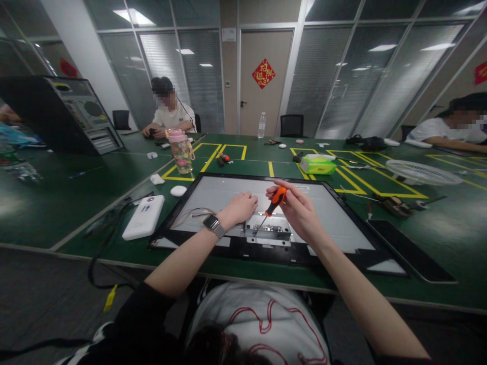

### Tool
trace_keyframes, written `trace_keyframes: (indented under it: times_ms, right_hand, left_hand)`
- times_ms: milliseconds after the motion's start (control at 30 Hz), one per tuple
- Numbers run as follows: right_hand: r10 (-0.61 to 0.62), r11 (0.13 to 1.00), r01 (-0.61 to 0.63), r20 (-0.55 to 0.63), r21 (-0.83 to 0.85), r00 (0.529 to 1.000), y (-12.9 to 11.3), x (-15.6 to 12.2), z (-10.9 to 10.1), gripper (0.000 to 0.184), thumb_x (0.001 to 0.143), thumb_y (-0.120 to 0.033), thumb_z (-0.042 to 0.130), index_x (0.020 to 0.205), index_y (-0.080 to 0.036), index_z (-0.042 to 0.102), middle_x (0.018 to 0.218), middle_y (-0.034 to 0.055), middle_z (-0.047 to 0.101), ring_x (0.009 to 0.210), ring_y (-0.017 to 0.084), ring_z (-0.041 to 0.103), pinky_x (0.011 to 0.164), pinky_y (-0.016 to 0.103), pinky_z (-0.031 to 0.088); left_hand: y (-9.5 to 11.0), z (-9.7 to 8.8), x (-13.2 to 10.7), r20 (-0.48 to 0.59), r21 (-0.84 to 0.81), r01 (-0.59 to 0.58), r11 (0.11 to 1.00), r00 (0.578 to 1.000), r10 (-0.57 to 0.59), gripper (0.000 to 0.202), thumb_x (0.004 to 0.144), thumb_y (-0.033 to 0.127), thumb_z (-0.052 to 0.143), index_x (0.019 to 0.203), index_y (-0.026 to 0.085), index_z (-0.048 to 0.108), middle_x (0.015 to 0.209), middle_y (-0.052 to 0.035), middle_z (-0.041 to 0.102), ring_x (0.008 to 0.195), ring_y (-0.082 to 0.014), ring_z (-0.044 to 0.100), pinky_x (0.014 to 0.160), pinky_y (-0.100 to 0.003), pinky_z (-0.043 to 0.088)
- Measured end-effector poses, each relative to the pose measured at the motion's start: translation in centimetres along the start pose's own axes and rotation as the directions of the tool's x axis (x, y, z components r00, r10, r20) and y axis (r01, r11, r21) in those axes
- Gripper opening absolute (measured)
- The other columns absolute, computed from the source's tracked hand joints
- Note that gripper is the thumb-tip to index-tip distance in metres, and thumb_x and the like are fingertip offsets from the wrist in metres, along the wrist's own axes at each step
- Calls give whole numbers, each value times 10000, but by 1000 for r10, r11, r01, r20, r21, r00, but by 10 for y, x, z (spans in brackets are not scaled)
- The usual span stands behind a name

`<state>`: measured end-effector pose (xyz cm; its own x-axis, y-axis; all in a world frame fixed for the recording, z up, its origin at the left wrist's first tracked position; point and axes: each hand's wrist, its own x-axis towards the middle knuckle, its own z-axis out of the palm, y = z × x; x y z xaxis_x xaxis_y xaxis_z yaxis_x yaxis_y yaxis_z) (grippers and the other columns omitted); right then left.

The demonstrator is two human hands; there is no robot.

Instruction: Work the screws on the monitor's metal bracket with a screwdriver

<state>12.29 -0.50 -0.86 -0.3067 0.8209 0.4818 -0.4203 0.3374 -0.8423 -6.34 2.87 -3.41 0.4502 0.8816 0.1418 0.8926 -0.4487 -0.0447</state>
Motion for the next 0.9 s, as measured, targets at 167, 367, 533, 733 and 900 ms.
trace_keyframes:
  times_ms: [167,367,533,733,900]
  right_hand:
    - [-79,982,71,-40,-174,996,6,1,-4,300,897,-376,645,1182,-292,688,1047,41,731,976,198,676,957,394,506]
    - [-267,891,203,-107,-406,958,3,-1,-2,154,809,-294,739,962,-281,746,903,9,656,837,170,625,821,330,515]
    - [-221,879,196,-8,-435,975,-2,-5,1,344,974,-333,497,1289,-291,627,1090,56,687,997,215,654,963,422,483]
    - [-245,878,189,-74,-439,967,3,-3,3,284,885,-310,648,1164,-287,694,1024,42,690,934,199,648,894,374,516]
    - [-322,839,246,-78,-485,944,1,-4,1,190,887,-281,638,1051,-284,736,958,30,650,891,186,616,836,345,497]
  left_hand:
    - [0,-1,0,16,8,1,1000,1000,-1,315,1021,266,322,1096,143,602,1079,-134,610,997,-260,591,903,-396,462]
    - [0,-1,0,2,13,3,1000,1000,-3,320,1026,268,316,1109,146,599,1073,-126,615,998,-247,593,904,-377,459]
    - [2,-4,-1,11,12,-5,1000,1000,5,327,1022,262,307,1087,145,605,1072,-138,615,998,-260,589,899,-398,460]
    - [2,-4,-1,5,20,-15,1000,1000,15,321,1021,250,307,1094,136,599,1075,-141,616,1011,-259,588,908,-392,456]
    - [-1,0,1,-2,25,-14,1000,1000,14,317,1024,266,313,1098,146,597,1072,-124,617,997,-238,594,907,-370,457]
